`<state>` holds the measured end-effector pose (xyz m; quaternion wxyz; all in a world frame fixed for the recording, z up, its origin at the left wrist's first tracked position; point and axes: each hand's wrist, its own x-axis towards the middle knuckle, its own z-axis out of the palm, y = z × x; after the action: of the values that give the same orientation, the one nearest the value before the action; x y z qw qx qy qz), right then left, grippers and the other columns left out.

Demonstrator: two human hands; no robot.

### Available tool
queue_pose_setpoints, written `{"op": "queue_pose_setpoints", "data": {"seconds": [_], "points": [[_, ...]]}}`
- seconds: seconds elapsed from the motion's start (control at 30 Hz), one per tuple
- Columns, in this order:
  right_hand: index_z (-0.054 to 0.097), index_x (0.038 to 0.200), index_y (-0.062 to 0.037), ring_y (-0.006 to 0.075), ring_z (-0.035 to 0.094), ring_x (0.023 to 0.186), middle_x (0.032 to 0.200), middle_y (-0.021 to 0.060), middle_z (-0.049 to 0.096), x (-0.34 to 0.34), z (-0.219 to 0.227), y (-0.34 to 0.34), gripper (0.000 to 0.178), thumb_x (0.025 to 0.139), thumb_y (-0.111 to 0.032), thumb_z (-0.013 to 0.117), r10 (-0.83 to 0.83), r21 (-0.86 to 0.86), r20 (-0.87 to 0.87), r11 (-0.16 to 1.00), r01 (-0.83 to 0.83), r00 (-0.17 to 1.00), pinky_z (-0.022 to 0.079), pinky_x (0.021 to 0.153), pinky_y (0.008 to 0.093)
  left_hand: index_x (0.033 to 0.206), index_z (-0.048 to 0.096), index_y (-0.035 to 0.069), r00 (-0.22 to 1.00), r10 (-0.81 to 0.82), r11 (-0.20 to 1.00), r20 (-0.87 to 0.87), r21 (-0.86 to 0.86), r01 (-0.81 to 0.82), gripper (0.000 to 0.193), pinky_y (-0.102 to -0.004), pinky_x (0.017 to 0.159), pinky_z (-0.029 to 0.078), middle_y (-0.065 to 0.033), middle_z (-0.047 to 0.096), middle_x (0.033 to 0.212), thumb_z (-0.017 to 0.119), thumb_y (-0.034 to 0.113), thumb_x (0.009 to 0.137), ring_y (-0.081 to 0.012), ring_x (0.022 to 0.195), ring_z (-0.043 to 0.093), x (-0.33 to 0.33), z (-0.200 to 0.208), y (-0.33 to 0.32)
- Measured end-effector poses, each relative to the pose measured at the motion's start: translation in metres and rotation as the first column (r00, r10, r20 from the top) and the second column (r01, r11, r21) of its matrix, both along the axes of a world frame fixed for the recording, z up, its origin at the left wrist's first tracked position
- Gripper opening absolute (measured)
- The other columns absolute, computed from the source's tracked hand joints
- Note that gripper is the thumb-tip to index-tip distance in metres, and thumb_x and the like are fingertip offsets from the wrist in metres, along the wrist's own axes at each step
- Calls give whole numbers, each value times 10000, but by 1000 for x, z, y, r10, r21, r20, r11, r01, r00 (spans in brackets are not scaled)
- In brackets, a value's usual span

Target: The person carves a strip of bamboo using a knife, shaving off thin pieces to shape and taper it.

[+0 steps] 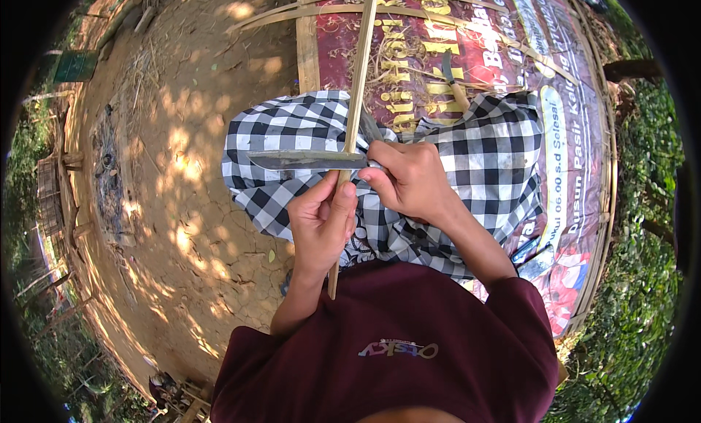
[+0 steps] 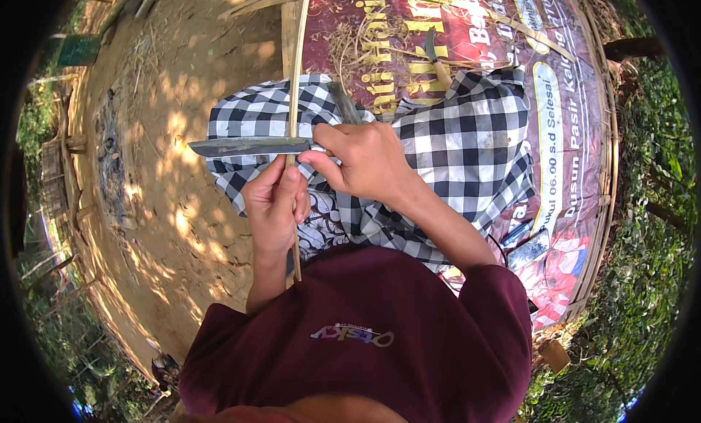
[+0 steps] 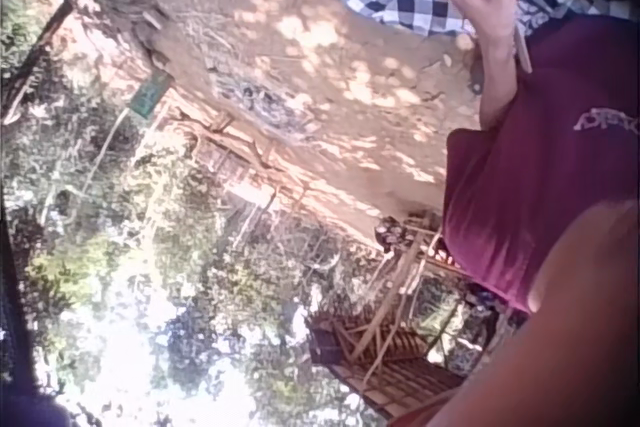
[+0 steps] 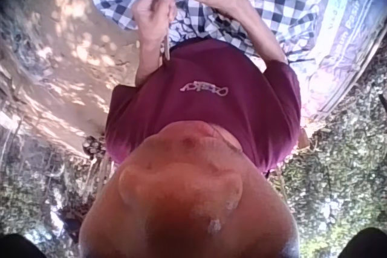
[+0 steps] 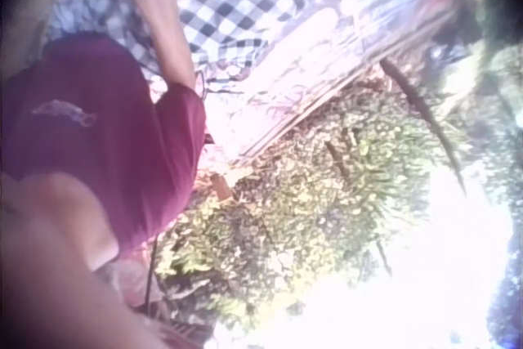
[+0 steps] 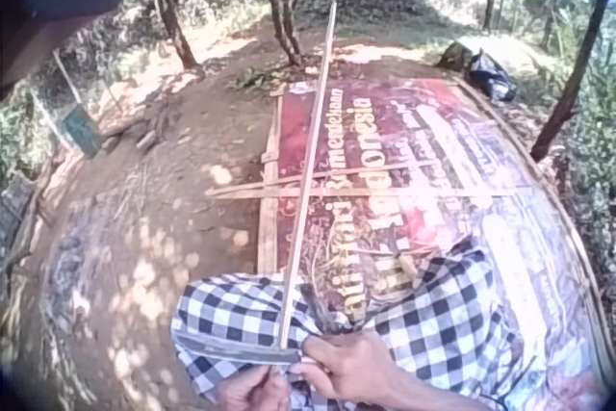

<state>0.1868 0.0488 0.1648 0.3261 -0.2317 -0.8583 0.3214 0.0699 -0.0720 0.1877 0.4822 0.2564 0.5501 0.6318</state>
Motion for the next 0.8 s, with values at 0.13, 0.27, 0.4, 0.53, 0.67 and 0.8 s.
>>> {"op": "queue_pose_setpoints", "data": {"seconds": [0.13, 0.27, 0.4, 0.53, 0.67, 0.8], "points": [[517, 700, -75, 276, 539, 431, 533, 60, 539, 3, 3, 1, 372, 849, -402, 612, -4, 60, 30, 998, 2, 1000, 402, 387, 361, 1201, 551, -49, 1000, -18, 1000, -12, 9, 19, 309, -169, 395, 302, 42, 463, 604, 557, 119, 942, 4, 462, 374, 2, -1, 0], [490, 709, -71, 301, 514, 442, 532, 93, 488, 5, 5, 6, 320, 884, -327, 568, -18, 184, 79, 983, 3, 997, 397, 416, 379, 1203, 553, -45, 972, -57, 998, -227, 5, 59, 299, -176, 401, 284, 61, 437, 577, 541, 112, 948, 8, 468, 358, -1, -7, -3], [609, 769, -80, 345, 583, 498, 514, 142, 545, 19, -27, 84, 343, 924, -372, 515, -652, 227, 102, 750, 621, 751, 449, 446, 421, 1224, 542, -49, 997, 40, 999, -61, 0, -40, 314, -172, 398, 265, 52, 408, 556, 470, 138, 982, -1, 455, 344, 6, 9, -4], [544, 716, 2, 84, 346, 463, 475, 74, 399, 83, -33, 143, 398, 981, -284, 464, -740, -13, -384, 602, 798, 552, 300, 434, 298, 1198, 506, -68, 997, -75, 995, 19, 64, 73, 381, -169, 338, 224, 27, 373, 571, 352, 234, 1024, -11, 387, 276, -9, 3, -30], [495, 718, -4, 80, 289, 490, 486, 62, 347, 66, -31, 107, 345, 978, -229, 467, -614, 21, -240, 771, 637, 752, 265, 432, 280, 1184, 497, -67, 958, -64, 997, 281, -15, 71, 427, -173, 326, 223, 30, 340, 584, 317, 287, 1030, -13, 384, 256, -29, -4, -3], [460, 704, -6, 98, 317, 447, 482, 65, 361, 54, -33, 69, 326, 967, -194, 498, -501, -142, -171, 865, 482, 848, 282, 421, 289, 1175, 499, -57, 913, -107, 993, 393, -9, 121, 428, -169, 324, 227, 33, 336, 586, 318, 303, 1029, -10, 382, 261, -27, -6, 1]]}}
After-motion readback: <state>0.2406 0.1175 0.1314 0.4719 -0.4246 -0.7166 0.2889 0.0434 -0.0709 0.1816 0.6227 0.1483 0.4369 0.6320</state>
